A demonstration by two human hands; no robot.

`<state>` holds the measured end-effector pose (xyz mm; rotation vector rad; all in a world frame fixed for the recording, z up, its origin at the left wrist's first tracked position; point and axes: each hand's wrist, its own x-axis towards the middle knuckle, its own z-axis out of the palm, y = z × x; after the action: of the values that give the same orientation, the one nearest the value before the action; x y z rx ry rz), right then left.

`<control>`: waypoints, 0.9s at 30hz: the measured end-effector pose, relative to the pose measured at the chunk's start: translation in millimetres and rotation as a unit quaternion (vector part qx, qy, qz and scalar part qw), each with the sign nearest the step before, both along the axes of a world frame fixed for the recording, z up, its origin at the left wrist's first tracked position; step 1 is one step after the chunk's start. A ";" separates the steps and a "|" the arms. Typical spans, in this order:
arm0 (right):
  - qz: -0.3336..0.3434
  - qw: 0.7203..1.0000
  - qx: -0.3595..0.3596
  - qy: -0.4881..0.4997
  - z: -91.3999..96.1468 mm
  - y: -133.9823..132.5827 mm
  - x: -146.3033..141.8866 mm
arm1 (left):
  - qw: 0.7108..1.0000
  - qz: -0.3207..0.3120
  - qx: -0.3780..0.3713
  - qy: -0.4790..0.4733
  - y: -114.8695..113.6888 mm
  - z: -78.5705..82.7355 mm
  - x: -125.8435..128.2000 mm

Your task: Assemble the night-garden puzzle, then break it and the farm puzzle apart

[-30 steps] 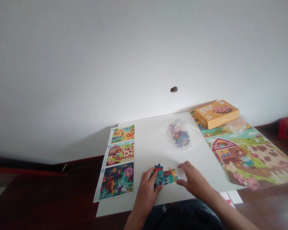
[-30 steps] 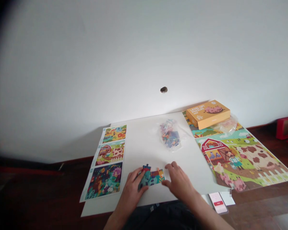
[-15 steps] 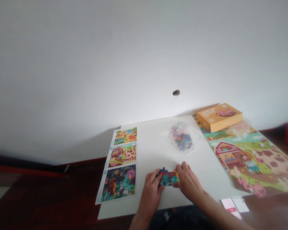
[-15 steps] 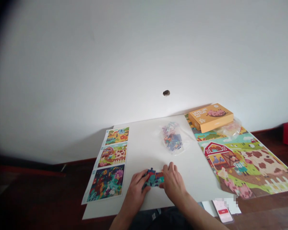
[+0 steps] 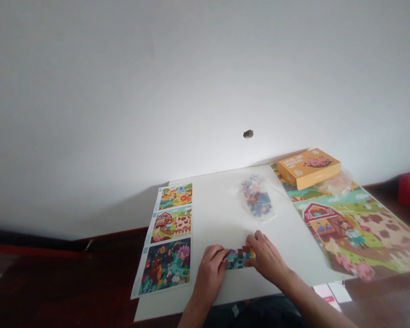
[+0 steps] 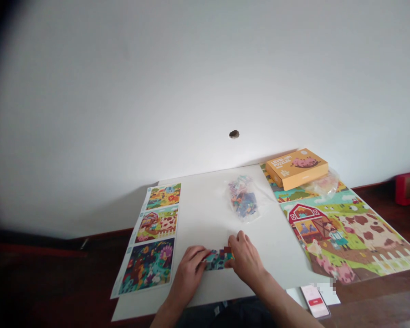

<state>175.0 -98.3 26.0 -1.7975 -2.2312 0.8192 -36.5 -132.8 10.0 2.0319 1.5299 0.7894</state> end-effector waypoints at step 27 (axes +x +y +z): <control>0.039 0.998 -0.023 0.031 8.3 -1.4 -21.8 | 0.991 0.079 -0.111 -0.020 -6.2 1.5 6.9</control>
<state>153.2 -99.7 34.3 -1.6890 -2.2730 0.9361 -29.6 -139.0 11.5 1.7429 1.6899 0.6804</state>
